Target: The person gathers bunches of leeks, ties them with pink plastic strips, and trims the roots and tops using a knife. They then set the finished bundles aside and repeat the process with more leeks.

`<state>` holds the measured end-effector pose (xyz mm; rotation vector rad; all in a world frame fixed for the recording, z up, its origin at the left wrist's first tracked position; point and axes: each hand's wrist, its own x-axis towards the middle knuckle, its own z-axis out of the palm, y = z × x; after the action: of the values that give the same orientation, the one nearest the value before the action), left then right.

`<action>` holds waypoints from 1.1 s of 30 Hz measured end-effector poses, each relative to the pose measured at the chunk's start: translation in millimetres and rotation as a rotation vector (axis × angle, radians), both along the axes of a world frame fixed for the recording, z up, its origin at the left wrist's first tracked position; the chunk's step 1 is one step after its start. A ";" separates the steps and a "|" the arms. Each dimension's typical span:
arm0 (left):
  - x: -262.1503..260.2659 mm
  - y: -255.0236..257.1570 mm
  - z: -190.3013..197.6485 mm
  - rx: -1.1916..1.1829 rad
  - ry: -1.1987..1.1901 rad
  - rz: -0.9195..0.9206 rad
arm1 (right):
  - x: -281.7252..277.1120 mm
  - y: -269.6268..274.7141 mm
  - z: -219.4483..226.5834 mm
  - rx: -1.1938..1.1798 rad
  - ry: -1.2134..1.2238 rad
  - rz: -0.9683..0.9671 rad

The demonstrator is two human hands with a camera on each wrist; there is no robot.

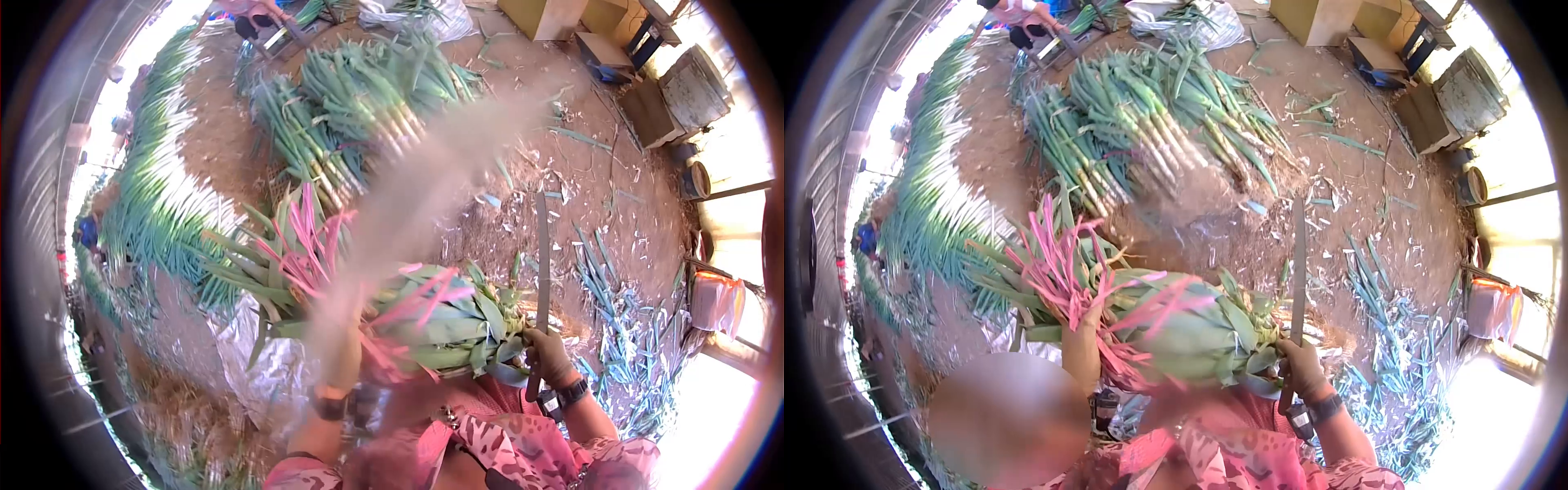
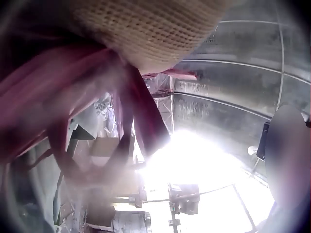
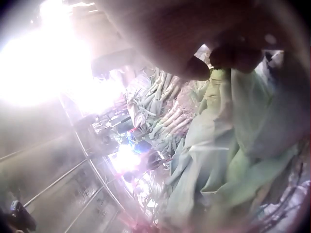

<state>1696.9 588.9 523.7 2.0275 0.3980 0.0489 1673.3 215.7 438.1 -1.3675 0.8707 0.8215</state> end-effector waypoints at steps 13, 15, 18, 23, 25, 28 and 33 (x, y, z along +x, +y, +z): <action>466.8 77.7 17.6 0.223 -0.171 -0.230 | 352.0 124.6 -12.9 0.182 -0.519 -0.180; 544.9 81.8 -7.3 -0.119 -0.176 -0.117 | 407.9 153.5 -24.0 0.282 -0.410 -0.284; 661.0 106.3 -83.6 -0.025 -0.138 -0.095 | 486.5 195.2 -87.4 0.268 -0.423 -0.312; 836.6 171.3 -330.9 0.901 0.268 -0.531 | 577.9 243.7 -257.8 0.078 -0.270 -0.321; 833.8 153.0 -363.2 0.789 0.221 -0.284 | 603.1 246.0 -282.4 -0.049 -0.285 -0.298; 837.1 158.6 -368.9 0.224 0.270 -0.023 | 596.1 231.9 -226.7 -0.197 -0.402 -0.131; 871.5 203.0 -348.5 0.083 0.406 -0.305 | 585.2 209.9 -168.2 -0.080 -0.334 0.147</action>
<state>2568.3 791.9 175.2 2.1584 0.3368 -0.5485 2258.5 425.5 269.9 -1.5987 0.5531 0.6482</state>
